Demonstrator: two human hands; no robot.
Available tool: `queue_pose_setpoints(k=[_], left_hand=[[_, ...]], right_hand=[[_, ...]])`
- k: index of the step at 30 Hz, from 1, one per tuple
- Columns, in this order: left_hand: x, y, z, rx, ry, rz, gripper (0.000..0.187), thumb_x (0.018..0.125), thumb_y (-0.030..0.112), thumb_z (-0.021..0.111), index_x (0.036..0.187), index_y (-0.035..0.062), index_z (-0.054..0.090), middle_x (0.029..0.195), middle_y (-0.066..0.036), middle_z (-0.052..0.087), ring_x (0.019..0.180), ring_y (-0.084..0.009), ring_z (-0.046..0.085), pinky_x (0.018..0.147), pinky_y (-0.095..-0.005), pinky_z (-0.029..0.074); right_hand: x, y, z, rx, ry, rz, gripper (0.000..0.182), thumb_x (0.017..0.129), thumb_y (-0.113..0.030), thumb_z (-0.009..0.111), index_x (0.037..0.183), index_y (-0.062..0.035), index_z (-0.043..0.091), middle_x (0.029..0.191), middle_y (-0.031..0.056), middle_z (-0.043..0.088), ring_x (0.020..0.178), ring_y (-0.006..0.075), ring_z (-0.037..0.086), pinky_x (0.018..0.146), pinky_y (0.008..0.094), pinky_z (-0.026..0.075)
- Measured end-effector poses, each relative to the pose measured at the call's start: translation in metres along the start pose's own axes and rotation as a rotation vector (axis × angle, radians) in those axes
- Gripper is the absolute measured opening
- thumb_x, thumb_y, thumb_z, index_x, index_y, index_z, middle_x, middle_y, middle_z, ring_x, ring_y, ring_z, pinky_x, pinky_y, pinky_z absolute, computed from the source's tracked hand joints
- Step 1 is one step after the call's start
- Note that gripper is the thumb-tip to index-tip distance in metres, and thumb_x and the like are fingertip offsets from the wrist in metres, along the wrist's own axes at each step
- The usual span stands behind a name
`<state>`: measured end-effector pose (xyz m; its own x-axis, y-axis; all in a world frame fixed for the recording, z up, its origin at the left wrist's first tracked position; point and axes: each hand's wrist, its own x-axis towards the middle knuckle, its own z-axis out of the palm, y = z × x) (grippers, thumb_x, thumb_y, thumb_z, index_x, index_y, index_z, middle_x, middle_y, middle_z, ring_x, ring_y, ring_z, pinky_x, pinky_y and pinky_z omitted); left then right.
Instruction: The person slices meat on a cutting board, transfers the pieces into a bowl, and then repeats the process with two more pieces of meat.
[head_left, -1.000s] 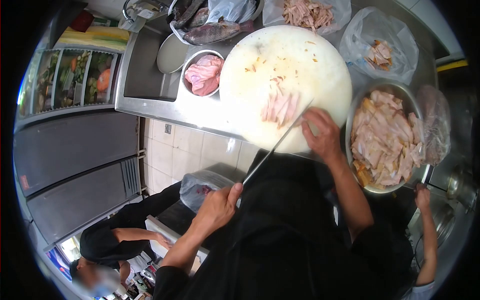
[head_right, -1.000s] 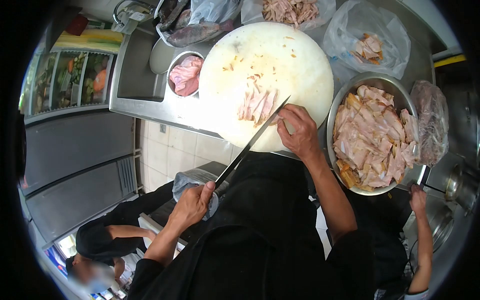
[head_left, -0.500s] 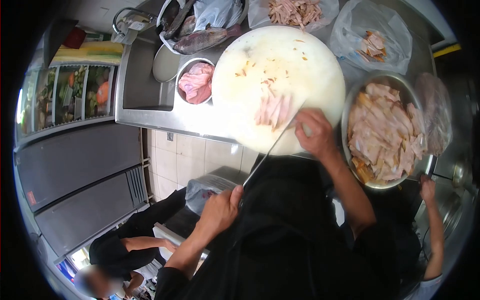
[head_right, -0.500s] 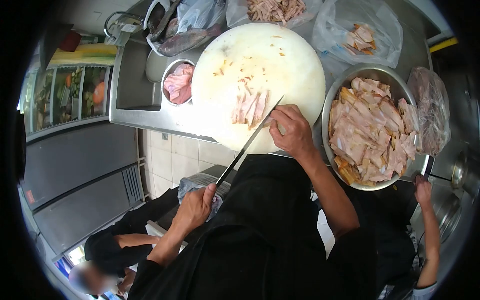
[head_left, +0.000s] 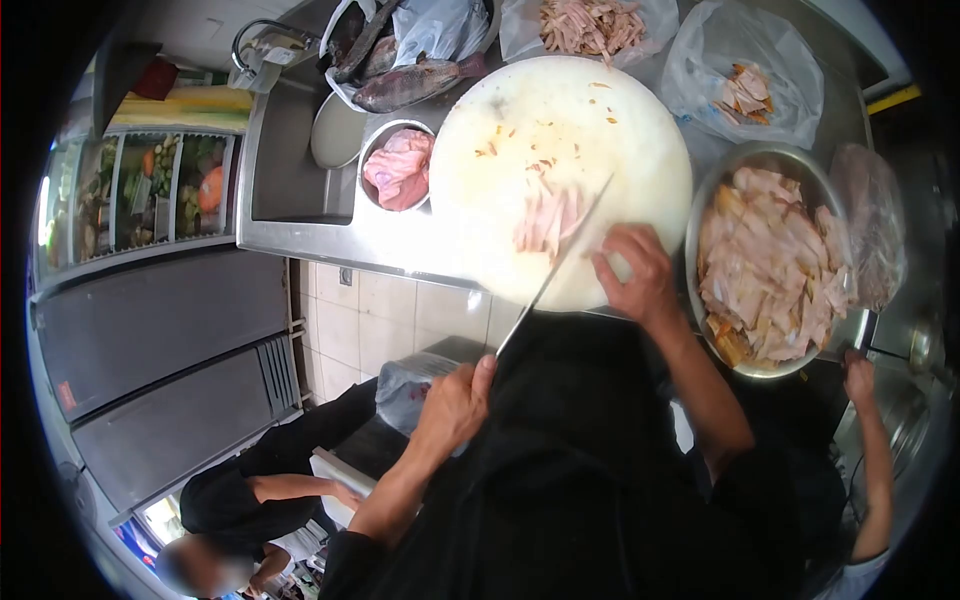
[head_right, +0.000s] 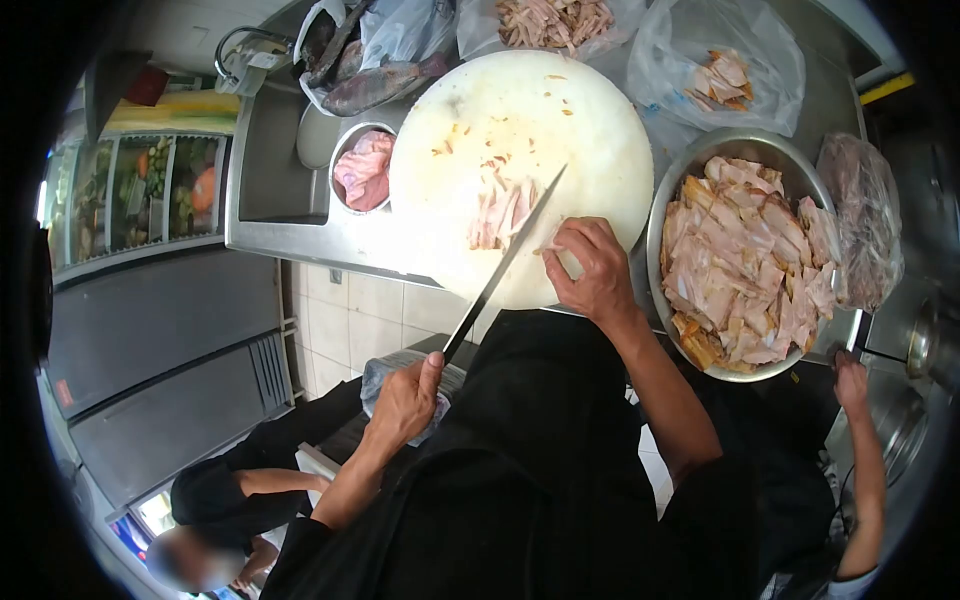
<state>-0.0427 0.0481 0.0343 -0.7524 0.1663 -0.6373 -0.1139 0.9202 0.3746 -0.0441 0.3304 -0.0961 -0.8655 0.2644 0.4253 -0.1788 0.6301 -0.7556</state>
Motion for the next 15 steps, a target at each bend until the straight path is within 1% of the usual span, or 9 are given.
queue_pose_setpoints(k=[1,4,7,12,15], left_hand=[[-0.002,0.000,-0.001,0.010,-0.009,0.001,0.066,0.108,0.051,0.042,0.082,-0.0060,0.064,0.083,-0.036,0.064,0.088,-0.0571,0.061,0.079,-0.0595,0.048],[-0.005,0.001,-0.003,0.032,-0.046,0.003,0.066,0.108,0.051,0.042,0.083,-0.0062,0.065,0.084,-0.036,0.065,0.090,-0.0568,0.061,0.080,-0.0593,0.048],[-0.010,0.001,-0.007,0.025,-0.079,-0.003,0.066,0.108,0.050,0.042,0.084,-0.0061,0.066,0.084,-0.036,0.065,0.090,-0.0565,0.062,0.081,-0.0586,0.048],[-0.021,-0.003,-0.010,0.057,-0.104,-0.023,0.064,0.108,0.049,0.042,0.084,-0.0055,0.067,0.083,-0.035,0.065,0.088,-0.0561,0.062,0.080,-0.0576,0.049],[-0.027,-0.002,-0.012,0.078,-0.072,-0.003,0.062,0.108,0.047,0.043,0.085,-0.0052,0.067,0.082,-0.035,0.065,0.087,-0.0558,0.063,0.079,-0.0580,0.049]], right_hand=[[0.000,0.000,0.001,0.000,-0.001,0.014,0.017,0.077,0.000,0.076,0.092,-0.0007,0.068,0.099,0.0162,0.068,0.095,0.0342,0.066,0.084,0.0406,0.055],[0.001,-0.005,0.000,-0.030,0.031,0.015,0.017,0.077,0.000,0.077,0.092,-0.0012,0.069,0.100,0.0154,0.069,0.094,0.0335,0.066,0.083,0.0396,0.055],[-0.002,-0.006,0.001,-0.029,0.014,0.071,0.017,0.077,-0.001,0.077,0.092,-0.0015,0.070,0.100,0.0147,0.069,0.094,0.0326,0.067,0.082,0.0385,0.056],[-0.001,-0.007,0.001,-0.026,0.026,0.067,0.018,0.077,-0.001,0.076,0.094,-0.0010,0.071,0.102,0.0142,0.069,0.094,0.0322,0.068,0.082,0.0383,0.056],[0.000,-0.005,0.002,-0.027,0.020,0.043,0.019,0.076,0.000,0.074,0.094,-0.0005,0.070,0.100,0.0132,0.068,0.093,0.0315,0.066,0.080,0.0388,0.056]])
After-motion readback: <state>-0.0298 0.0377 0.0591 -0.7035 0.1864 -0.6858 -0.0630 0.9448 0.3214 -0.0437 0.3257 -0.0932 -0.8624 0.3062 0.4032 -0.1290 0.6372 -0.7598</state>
